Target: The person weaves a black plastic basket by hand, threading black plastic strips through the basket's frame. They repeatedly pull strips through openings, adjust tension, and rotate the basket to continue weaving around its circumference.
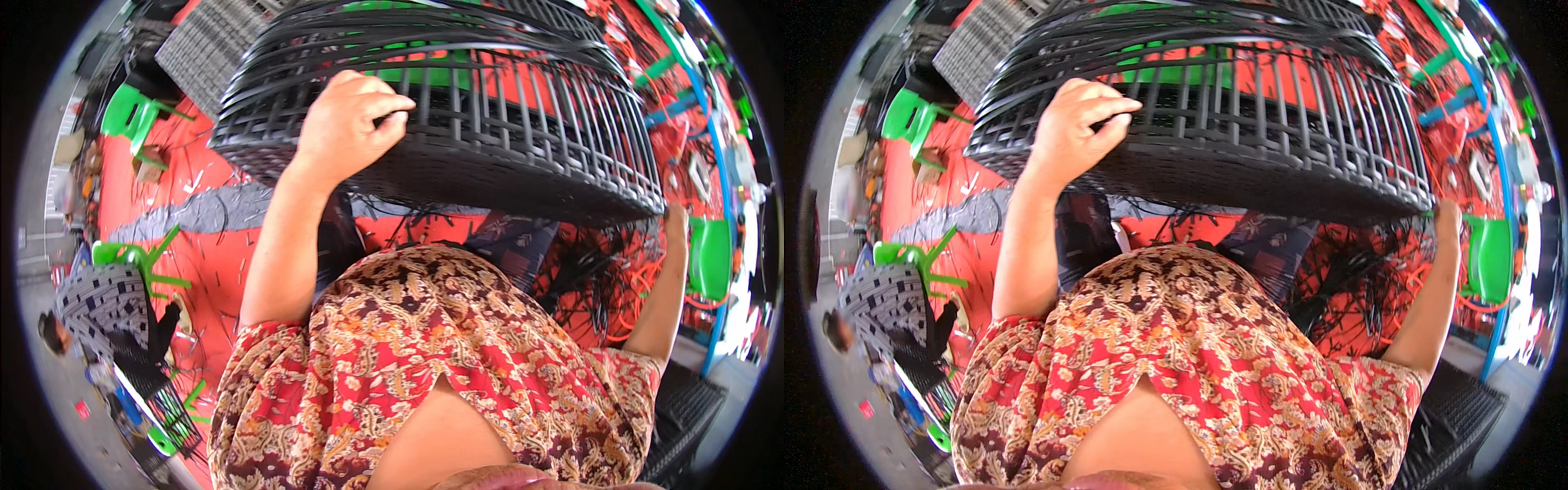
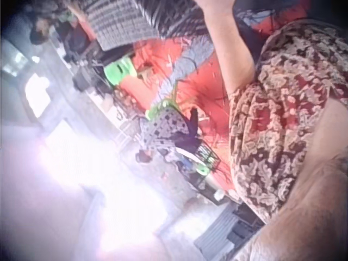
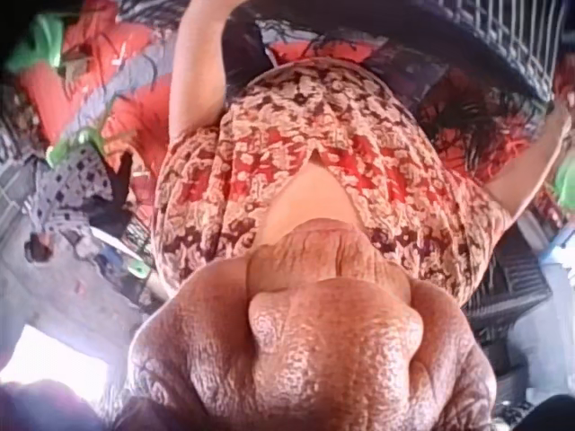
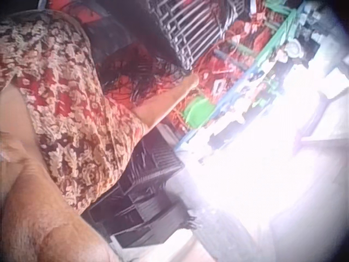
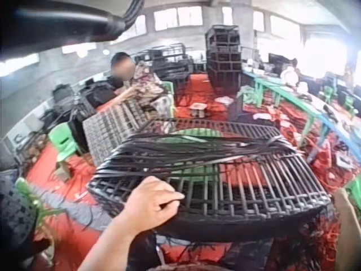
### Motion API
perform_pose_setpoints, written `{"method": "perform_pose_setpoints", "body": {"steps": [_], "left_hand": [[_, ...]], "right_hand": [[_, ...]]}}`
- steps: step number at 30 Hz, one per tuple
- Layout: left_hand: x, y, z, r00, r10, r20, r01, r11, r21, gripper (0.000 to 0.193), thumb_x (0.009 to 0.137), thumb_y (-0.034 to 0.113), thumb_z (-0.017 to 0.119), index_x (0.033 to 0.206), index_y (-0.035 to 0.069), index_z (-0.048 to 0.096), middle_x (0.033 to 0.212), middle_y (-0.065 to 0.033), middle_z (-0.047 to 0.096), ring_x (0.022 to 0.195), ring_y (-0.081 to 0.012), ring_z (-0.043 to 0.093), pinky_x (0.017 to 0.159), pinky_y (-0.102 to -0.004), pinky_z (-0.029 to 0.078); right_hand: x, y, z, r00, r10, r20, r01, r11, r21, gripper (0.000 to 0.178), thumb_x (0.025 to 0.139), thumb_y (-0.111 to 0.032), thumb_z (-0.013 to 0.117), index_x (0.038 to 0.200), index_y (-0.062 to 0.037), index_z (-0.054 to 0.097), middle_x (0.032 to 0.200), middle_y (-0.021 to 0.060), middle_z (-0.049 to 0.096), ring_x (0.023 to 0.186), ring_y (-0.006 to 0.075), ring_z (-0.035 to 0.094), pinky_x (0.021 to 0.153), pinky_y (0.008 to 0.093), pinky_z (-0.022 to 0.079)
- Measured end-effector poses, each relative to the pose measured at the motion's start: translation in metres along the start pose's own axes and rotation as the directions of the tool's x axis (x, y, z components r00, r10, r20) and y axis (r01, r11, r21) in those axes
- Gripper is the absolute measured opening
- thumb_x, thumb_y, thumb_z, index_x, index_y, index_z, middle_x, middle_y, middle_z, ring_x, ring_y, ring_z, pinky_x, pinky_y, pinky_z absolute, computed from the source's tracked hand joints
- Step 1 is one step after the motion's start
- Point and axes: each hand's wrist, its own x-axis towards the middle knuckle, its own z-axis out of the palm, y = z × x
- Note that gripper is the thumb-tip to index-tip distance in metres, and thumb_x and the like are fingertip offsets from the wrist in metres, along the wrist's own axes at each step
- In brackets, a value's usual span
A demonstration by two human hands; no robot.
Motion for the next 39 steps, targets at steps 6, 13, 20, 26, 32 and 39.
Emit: {"method": "perform_pose_setpoints", "body": {"steps": [6,13,20,26,32,39], "left_hand": [[0.001,0.004,0.004,0.999,-0.024,-0.045,0.026,0.999,0.036,0.006,0.069,0.019,0.067,0.068,0.013,0.064,0.064,-0.0014,0.054,0.072,-0.0234,0.055,0.067,-0.0371,0.045],[-0.008,0.006,0.005,0.995,0.049,-0.087,-0.048,0.999,0.011,0.008,0.068,0.018,0.067,0.067,0.012,0.062,0.068,-0.0023,0.051,0.072,-0.024,0.053,0.066,-0.0354,0.046],[-0.03,-0.011,-0.025,0.915,-0.188,-0.356,0.302,0.906,0.297,0.014,0.072,0.017,0.067,0.085,0.012,0.066,0.088,-0.0012,0.06,0.086,-0.0225,0.057,0.08,-0.0393,0.043],[-0.056,-0.033,-0.032,0.902,-0.185,-0.389,0.321,0.892,0.319,0.014,0.078,0.026,0.067,0.087,0.015,0.068,0.079,0.0018,0.056,0.08,-0.0203,0.054,0.08,-0.0374,0.04],[-0.057,-0.02,-0.02,0.864,-0.168,-0.474,0.335,0.895,0.294,0.014,0.075,0.025,0.071,0.085,0.016,0.069,0.081,0.0012,0.056,0.082,-0.0199,0.054,0.081,-0.0354,0.04],[-0.057,-0.024,-0.03,0.823,-0.204,-0.53,0.447,0.807,0.384,0.022,0.08,0.031,0.065,0.097,0.017,0.067,0.112,-0.0027,0.058,0.113,-0.0227,0.051,0.099,-0.0419,0.03]], "right_hand": [[0.042,-0.055,-0.087,0.904,0.398,-0.158,-0.19,0.703,0.685,0.021,0.088,-0.019,0.062,0.101,-0.0039,0.059,0.089,0.0066,0.062,0.073,0.0171,0.056,0.07,0.0298,0.048],[0.019,-0.449,-0.357,0.812,-0.293,-0.505,0.567,0.601,0.563,0.044,0.08,-0.025,0.066,0.119,-0.0066,0.056,0.129,0.0123,0.05,0.122,0.0297,0.043,0.104,0.0424,0.03],[0.028,-0.494,-0.334,0.819,-0.284,-0.499,0.546,0.655,0.523,0.04,0.077,-0.031,0.069,0.109,-0.0071,0.06,0.111,0.0083,0.057,0.105,0.0283,0.05,0.095,0.0395,0.035],[0.028,-0.481,-0.323,0.78,-0.195,-0.594,0.563,0.633,0.531,0.032,0.073,-0.023,0.074,0.099,-0.0088,0.063,0.103,0.0065,0.06,0.1,0.0261,0.053,0.091,0.0379,0.036],[0.026,-0.467,-0.328,0.796,-0.277,-0.538,0.562,0.668,0.488,0.043,0.076,-0.031,0.071,0.111,-0.0076,0.06,0.112,0.0095,0.057,0.107,0.0285,0.051,0.096,0.0407,0.034],[0.049,-0.531,-0.388,0.689,-0.44,-0.575,0.718,0.52,0.462,0.057,0.075,-0.027,0.07,0.124,-0.004,0.05,0.125,0.0131,0.048,0.116,0.0312,0.045,0.099,0.0422,0.032]]}}
